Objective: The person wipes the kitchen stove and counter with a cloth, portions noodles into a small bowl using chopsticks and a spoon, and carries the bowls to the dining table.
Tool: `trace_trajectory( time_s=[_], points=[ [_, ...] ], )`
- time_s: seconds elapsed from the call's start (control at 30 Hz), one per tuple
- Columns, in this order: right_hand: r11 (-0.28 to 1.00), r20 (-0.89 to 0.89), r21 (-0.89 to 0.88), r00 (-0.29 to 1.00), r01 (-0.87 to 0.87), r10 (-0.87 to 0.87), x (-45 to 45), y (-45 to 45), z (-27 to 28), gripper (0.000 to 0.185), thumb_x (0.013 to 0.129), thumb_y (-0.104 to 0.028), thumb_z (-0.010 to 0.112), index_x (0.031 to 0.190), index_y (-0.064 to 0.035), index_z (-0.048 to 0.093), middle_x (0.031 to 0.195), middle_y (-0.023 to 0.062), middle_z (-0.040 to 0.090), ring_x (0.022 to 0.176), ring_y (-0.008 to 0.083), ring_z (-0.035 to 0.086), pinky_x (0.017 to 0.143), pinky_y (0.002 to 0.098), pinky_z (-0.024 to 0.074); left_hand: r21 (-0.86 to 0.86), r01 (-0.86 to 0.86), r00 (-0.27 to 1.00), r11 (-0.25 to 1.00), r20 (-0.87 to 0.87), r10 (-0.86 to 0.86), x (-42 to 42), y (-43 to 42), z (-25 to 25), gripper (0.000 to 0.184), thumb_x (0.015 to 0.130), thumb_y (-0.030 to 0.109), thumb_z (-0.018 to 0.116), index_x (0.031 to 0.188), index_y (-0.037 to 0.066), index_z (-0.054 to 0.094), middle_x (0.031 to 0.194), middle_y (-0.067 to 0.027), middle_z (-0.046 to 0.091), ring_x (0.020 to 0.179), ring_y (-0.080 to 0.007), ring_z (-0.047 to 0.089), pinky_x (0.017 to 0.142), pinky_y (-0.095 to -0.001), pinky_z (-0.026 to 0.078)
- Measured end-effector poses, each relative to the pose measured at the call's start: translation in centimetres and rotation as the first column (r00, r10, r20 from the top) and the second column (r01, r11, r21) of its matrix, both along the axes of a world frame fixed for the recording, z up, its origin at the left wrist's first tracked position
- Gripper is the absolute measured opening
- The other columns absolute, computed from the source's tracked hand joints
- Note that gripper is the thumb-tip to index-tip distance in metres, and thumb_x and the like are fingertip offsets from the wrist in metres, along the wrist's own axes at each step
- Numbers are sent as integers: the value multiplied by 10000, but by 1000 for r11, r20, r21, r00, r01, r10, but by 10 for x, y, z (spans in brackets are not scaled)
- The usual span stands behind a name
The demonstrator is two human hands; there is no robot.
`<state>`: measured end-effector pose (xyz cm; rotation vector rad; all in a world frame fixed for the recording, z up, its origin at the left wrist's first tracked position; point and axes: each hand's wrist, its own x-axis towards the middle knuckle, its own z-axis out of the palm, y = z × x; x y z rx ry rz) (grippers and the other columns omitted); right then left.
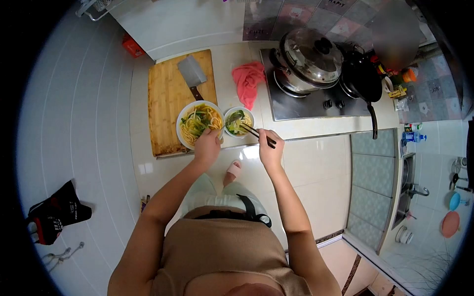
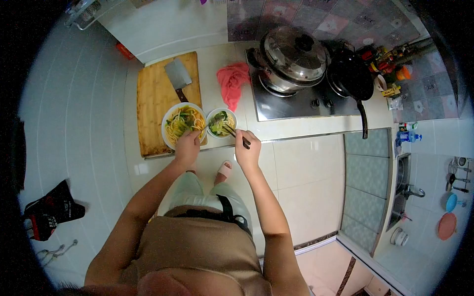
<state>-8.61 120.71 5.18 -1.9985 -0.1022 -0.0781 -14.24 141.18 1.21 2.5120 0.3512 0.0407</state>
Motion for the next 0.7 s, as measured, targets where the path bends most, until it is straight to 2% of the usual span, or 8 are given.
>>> trace_trajectory(
  time_s=[0.13,0.23,0.33,0.4,0.43,0.53,0.63,0.7],
  points=[
    [996,32,54,997,-68,67,6,8,-21,181,903,-125,600,894,28,696,746,178,636,629,303,597,615,351,468,66,50,997,997,-64,-46,-1,1,9,304,853,74,552,1145,71,639,972,-195,602,868,-371,611,744,-463,507],
    [989,-60,-1,987,-150,150,7,6,-24,181,899,-124,602,895,29,697,742,184,632,630,309,598,623,350,472,77,30,999,997,20,-31,-6,9,-2,295,836,66,560,1115,49,656,986,-184,621,805,-369,619,710,-437,525],
    [998,-51,42,997,-56,58,8,2,-9,173,895,-120,602,884,22,699,746,189,636,642,315,609,635,353,480,-127,-18,992,992,120,34,-13,24,-12,259,865,87,571,1101,50,669,908,-179,634,734,-327,633,677,-425,522],
    [1000,-73,19,997,-23,24,15,2,-8,169,898,-113,595,893,20,700,777,182,654,684,306,635,664,350,491,-296,-153,988,943,-40,148,-19,33,-14,244,893,73,570,1113,51,671,885,-150,650,740,-240,628,683,-365,511],
    [997,-60,45,996,-59,62,18,5,-11,169,898,-111,594,896,21,699,784,183,655,692,305,636,671,349,491,-368,-226,973,902,-126,193,-23,38,-13,237,907,67,569,1119,52,672,874,-135,657,742,-197,625,686,-335,505],
    [977,21,96,981,-193,192,22,19,-26,166,901,-110,593,913,18,698,809,188,651,715,309,629,693,345,490,-477,-391,920,787,-188,343,-34,51,-7,204,906,68,581,1072,14,687,795,-102,662,695,-138,593,669,-296,496],
    [973,1,-38,974,-228,228,16,14,-24,161,902,-108,593,910,14,699,770,180,634,676,310,610,660,352,483,-394,-341,932,853,-27,360,-48,74,-22,210,865,71,598,1050,17,680,746,-131,654,633,-203,606,623,-321,483],
    [977,15,-38,977,-212,212,8,5,-14,159,902,-104,594,900,12,702,716,162,604,628,296,589,610,355,463,-316,-374,927,872,-85,367,-59,84,-21,207,859,78,597,1037,12,680,746,-136,653,636,-219,612,628,-334,486]
  ],
)
